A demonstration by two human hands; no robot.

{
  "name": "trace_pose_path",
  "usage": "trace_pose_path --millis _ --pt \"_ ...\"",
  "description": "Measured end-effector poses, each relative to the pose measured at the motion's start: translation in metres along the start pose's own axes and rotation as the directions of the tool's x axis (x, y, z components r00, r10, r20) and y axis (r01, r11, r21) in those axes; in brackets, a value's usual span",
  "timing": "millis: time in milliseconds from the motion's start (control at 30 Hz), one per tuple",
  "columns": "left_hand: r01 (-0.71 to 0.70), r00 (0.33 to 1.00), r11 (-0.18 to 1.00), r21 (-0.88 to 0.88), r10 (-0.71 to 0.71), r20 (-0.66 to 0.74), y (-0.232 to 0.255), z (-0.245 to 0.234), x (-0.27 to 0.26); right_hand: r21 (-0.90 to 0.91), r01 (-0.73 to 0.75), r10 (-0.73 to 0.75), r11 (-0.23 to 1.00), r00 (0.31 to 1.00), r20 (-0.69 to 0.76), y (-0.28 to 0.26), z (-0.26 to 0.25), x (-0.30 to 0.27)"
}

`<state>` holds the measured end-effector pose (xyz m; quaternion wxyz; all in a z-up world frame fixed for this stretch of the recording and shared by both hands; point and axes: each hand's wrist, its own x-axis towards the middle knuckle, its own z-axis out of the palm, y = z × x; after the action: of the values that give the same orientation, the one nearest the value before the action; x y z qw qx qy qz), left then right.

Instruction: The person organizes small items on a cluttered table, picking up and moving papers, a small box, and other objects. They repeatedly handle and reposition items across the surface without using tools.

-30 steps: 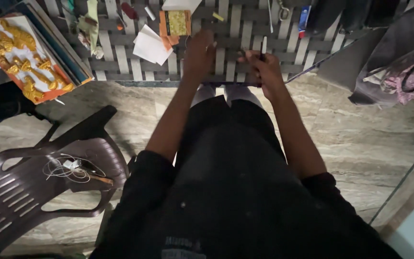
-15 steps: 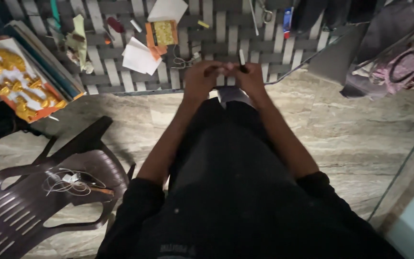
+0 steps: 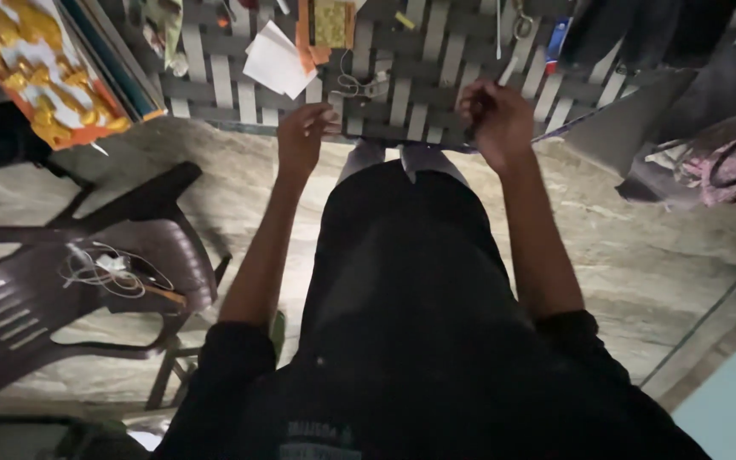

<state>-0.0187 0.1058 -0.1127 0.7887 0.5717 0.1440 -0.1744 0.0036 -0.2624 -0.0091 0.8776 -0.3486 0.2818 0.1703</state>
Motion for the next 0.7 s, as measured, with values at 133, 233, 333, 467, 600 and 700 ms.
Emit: trace_pose_path --millis 133,233,333,467,600,700 --pt "-0.020 0.999 0.967 0.252 0.028 -0.028 0.032 0.019 -0.017 -0.083 -0.044 0.045 0.996 0.999 0.014 0.027 0.019 0.027" --pt "-0.104 0.994 0.923 0.370 0.101 0.028 0.068 0.059 -0.024 -0.160 -0.201 0.207 0.966 0.978 0.021 0.050 0.043 0.036" --pt "-0.158 0.987 0.839 0.521 0.127 0.094 0.101 0.104 -0.032 -0.092 -0.367 0.370 0.926 0.929 0.024 0.071 0.063 0.039" --pt "-0.318 0.938 0.673 0.667 0.325 0.119 0.117 0.120 -0.037 -0.078 -0.387 0.387 0.919 0.922 -0.023 0.081 0.066 0.043" --pt "-0.138 0.957 0.781 0.609 0.264 -0.122 0.089 0.085 -0.017 -0.354 -0.203 0.163 0.913 0.977 -0.139 0.064 0.045 0.037" --pt "-0.142 0.968 0.654 0.743 0.249 -0.033 0.060 0.040 0.001 -0.772 -0.138 -0.059 0.620 0.973 -0.221 0.035 0.026 0.013"
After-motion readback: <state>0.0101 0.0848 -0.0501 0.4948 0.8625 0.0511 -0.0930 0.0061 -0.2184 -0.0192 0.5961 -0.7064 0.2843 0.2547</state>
